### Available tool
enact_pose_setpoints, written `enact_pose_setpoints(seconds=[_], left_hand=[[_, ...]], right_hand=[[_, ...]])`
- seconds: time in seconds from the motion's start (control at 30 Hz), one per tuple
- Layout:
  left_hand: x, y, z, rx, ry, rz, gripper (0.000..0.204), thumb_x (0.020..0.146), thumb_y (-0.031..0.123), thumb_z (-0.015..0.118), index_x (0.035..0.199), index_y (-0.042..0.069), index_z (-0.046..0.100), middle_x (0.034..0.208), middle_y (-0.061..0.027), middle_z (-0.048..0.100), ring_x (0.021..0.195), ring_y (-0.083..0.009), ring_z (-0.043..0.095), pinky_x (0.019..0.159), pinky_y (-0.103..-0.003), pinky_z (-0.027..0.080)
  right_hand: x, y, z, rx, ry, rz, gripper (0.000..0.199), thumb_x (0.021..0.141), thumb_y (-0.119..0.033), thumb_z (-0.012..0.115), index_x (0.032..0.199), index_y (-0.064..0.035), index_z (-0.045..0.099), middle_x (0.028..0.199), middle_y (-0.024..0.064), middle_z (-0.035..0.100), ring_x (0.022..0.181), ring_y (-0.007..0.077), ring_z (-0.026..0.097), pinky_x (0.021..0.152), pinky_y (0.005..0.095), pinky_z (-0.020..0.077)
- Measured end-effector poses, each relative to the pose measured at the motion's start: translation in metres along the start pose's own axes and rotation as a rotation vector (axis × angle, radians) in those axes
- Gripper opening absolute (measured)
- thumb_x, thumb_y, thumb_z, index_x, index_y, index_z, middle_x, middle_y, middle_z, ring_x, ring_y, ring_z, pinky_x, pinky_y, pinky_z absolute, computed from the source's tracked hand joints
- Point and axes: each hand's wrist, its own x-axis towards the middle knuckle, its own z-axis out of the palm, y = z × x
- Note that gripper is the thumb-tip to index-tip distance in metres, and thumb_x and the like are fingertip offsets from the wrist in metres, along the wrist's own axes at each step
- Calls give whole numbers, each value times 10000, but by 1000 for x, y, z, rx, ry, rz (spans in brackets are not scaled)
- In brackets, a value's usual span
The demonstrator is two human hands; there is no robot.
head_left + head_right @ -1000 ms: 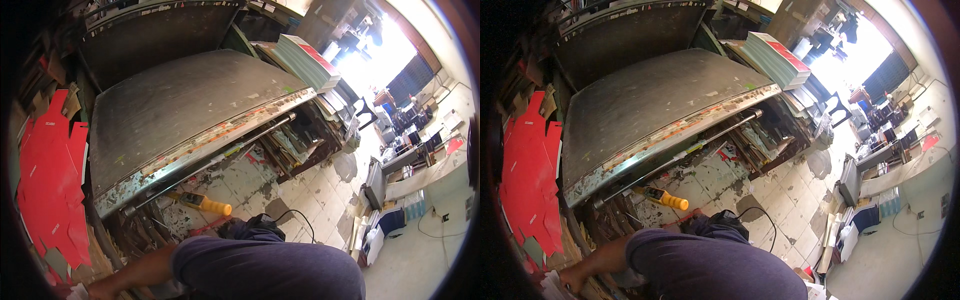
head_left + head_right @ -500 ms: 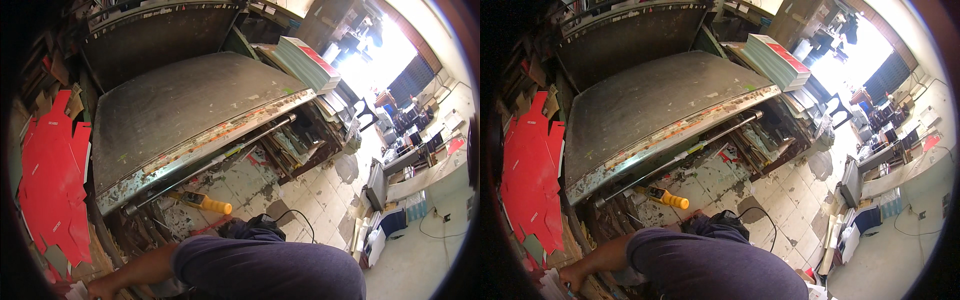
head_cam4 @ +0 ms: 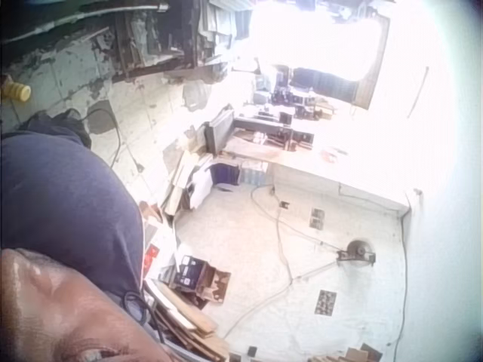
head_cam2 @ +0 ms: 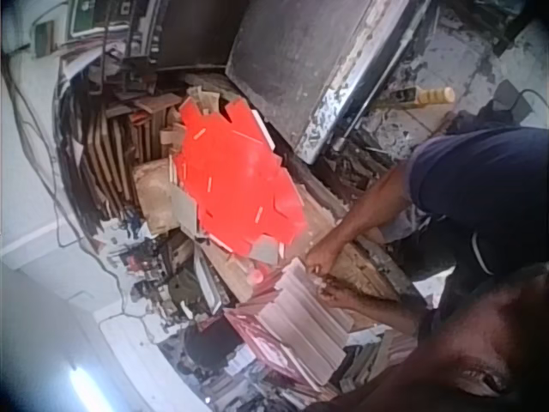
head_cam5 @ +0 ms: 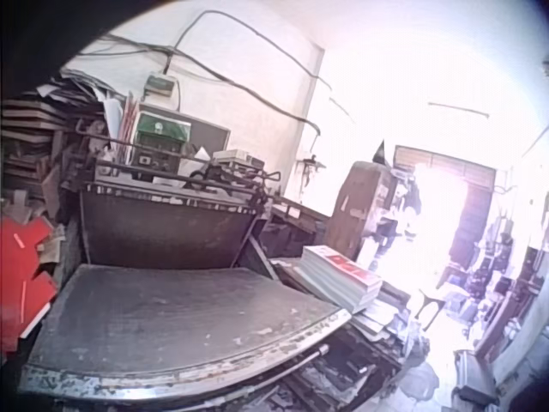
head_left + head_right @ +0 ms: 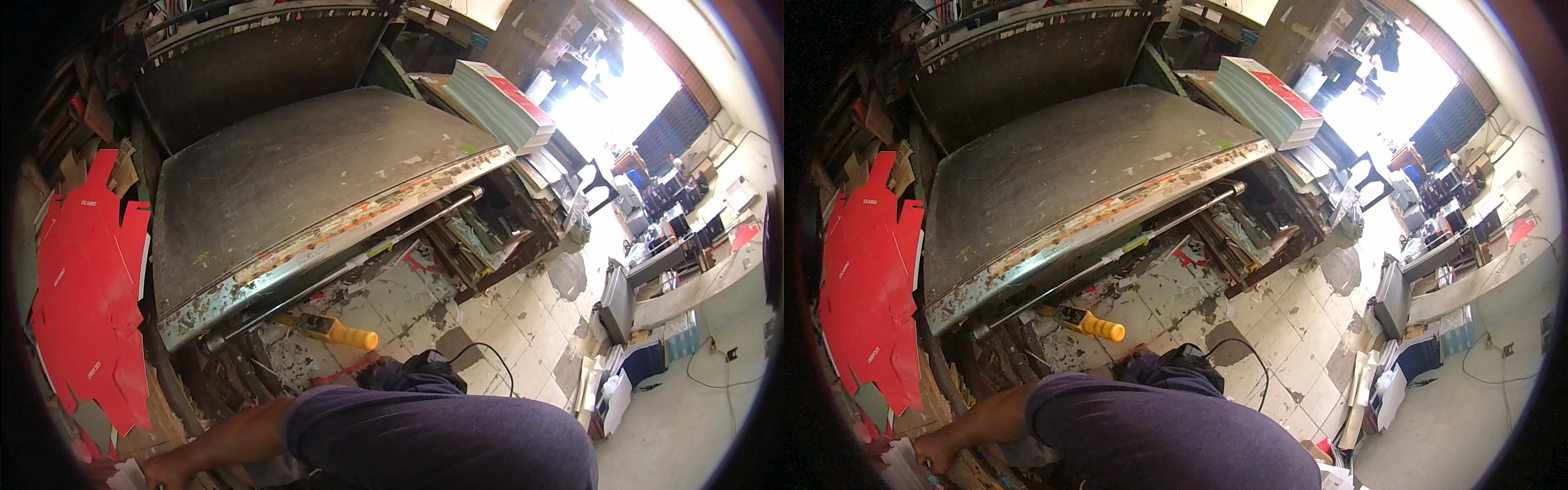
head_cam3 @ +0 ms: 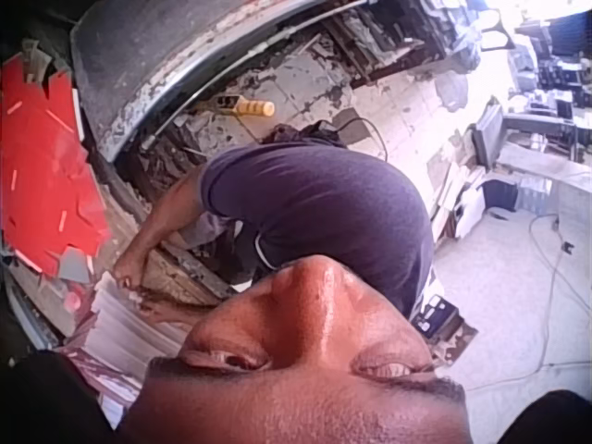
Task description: The person attaches small adhesive paper pieces to cardboard cutouts and the workbench surface by hand using a pen.
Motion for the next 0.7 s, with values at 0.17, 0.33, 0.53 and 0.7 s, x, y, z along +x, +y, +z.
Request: enact_pose_setpoints(seconds=[0.17,0.33,0.53,0.7], left_hand=[[-4,-11,0,82,60,86,249,955,233,584,1114,49,639,1021,-99,642,869,-285,624,681,-381,532],[6,-51,-19,424,215,346,262,939,273,607,1037,35,652,874,-150,645,719,-304,618,596,-369,508],[28,29,9,-497,-84,-536,372,1005,330,471,1140,22,629,1007,-165,635,956,-311,605,851,-408,468],[8,4,-2,-661,121,-540,374,953,425,579,996,55,605,808,-11,619,728,-102,565,668,-281,488]], right_hand=[[-7,-22,-4,44,26,4,137,634,-157,715,735,-66,701,700,95,671,659,228,643,594,367,487],[-3,-50,-13,277,0,-155,134,663,-139,693,764,-57,659,746,108,642,739,248,625,674,371,485],[-29,-16,-55,80,3,-15,335,740,-117,714,1068,-68,666,1013,109,687,968,208,648,848,357,509],[-6,-68,-34,-44,-101,219,214,889,-230,694,1006,-51,682,903,54,691,865,116,620,777,292,497]])
